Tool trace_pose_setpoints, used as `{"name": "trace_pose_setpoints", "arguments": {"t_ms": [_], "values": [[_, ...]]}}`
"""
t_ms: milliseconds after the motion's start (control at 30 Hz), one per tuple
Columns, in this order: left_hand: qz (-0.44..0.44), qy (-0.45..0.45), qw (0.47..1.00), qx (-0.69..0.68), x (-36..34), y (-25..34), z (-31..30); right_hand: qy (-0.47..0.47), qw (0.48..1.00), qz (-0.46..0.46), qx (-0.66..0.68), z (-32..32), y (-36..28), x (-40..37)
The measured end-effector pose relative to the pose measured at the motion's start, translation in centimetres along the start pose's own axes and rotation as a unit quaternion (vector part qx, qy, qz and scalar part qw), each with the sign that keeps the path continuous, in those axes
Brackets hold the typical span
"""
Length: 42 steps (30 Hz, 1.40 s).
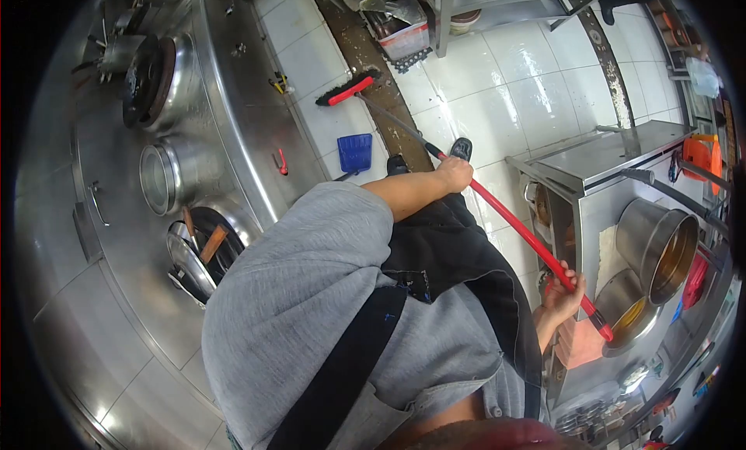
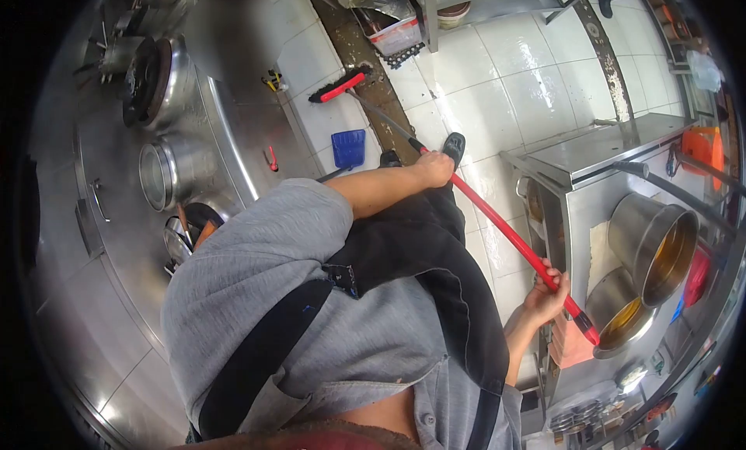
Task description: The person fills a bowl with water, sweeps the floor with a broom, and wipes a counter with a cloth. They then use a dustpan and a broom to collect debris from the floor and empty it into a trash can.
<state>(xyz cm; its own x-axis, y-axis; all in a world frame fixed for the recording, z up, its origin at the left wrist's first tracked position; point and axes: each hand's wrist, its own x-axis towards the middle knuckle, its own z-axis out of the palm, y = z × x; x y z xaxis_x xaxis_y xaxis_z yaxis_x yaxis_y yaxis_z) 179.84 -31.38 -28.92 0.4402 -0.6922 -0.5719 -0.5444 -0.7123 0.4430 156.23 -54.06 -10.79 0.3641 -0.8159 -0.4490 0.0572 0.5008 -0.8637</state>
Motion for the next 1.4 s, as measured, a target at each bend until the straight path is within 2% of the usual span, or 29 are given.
{"name": "trace_pose_setpoints", "arguments": {"t_ms": [67,200,300,367,533,633,733,767,800,833,900,967,1000,1033,1100,1133,1200,1267,1333,1367,1400], "values": [[0.019,-0.01,1.0,0.017,0.3,1.1,0.6,-0.007,0.999,0.031,0.032,-2.4,-0.5,0.4],[0.08,-0.045,0.994,0.061,-0.1,4.5,0.9,0.037,0.998,-0.006,0.052,-6.3,-1.7,-0.9],[0.133,-0.069,0.986,0.07,0.0,7.1,1.6,0.026,0.998,-0.032,0.053,-9.5,-2.9,-2.4],[0.168,-0.084,0.978,0.09,0.3,9.1,1.8,0.075,0.993,-0.081,0.051,-10.4,-4.1,-3.9],[0.235,-0.094,0.959,0.125,1.3,14.1,2.0,0.143,0.979,-0.13,0.068,-13.6,-6.5,-7.6],[0.278,-0.065,0.947,0.147,2.6,15.8,2.0,0.162,0.969,-0.182,0.047,-11.9,-7.4,-9.6],[0.256,-0.03,0.961,0.105,5.0,16.2,1.5,0.145,0.959,-0.244,0.002,-7.0,-6.8,-11.1],[0.266,-0.022,0.958,0.106,5.6,16.0,0.7,0.189,0.947,-0.26,-0.019,-4.5,-6.1,-11.4],[0.225,-0.003,0.969,0.105,6.0,15.5,-0.2,0.118,0.946,-0.294,-0.07,-2.4,-5.3,-11.7],[0.182,0.016,0.978,0.102,6.2,15.0,-1.0,0.119,0.942,-0.287,-0.124,0.2,-4.6,-12.3],[0.185,0.041,0.98,0.057,7.2,13.1,-0.7,0.067,0.94,-0.301,-0.148,4.4,-3.0,-12.9],[0.201,0.08,0.976,-0.009,8.5,11.3,-1.9,-0.031,0.925,-0.338,-0.171,5.8,-2.7,-11.7],[0.218,0.1,0.97,-0.032,8.1,10.7,-2.5,-0.077,0.908,-0.36,-0.199,7.1,-3.0,-10.8],[0.249,0.174,0.949,-0.08,7.4,10.2,-3.2,-0.12,0.888,-0.381,-0.227,8.5,-3.4,-9.8],[0.218,0.176,0.952,-0.122,6.3,9.5,-5.4,-0.26,0.83,-0.441,-0.223,10.4,-3.6,-6.8],[0.227,0.186,0.946,-0.14,5.7,9.0,-6.3,-0.307,0.818,-0.445,-0.196,11.3,-3.4,-5.3],[0.242,0.286,0.914,-0.152,5.8,7.2,-6.4,-0.376,0.788,-0.46,-0.162,13.8,-3.8,-3.0],[0.198,0.263,0.925,-0.192,4.7,5.0,-8.2,-0.422,0.756,-0.472,-0.164,16.3,-4.6,-1.4],[0.076,0.192,0.927,-0.314,2.7,2.0,-9.5,-0.447,0.725,-0.496,-0.17,18.1,-4.8,0.7],[0.021,0.202,0.938,-0.281,2.6,-1.0,-8.7,-0.451,0.719,-0.502,-0.166,19.1,-4.9,1.9],[-0.029,0.208,0.939,-0.272,2.2,-4.6,-7.4,-0.397,0.722,-0.539,-0.173,20.1,-5.0,3.3]]}}
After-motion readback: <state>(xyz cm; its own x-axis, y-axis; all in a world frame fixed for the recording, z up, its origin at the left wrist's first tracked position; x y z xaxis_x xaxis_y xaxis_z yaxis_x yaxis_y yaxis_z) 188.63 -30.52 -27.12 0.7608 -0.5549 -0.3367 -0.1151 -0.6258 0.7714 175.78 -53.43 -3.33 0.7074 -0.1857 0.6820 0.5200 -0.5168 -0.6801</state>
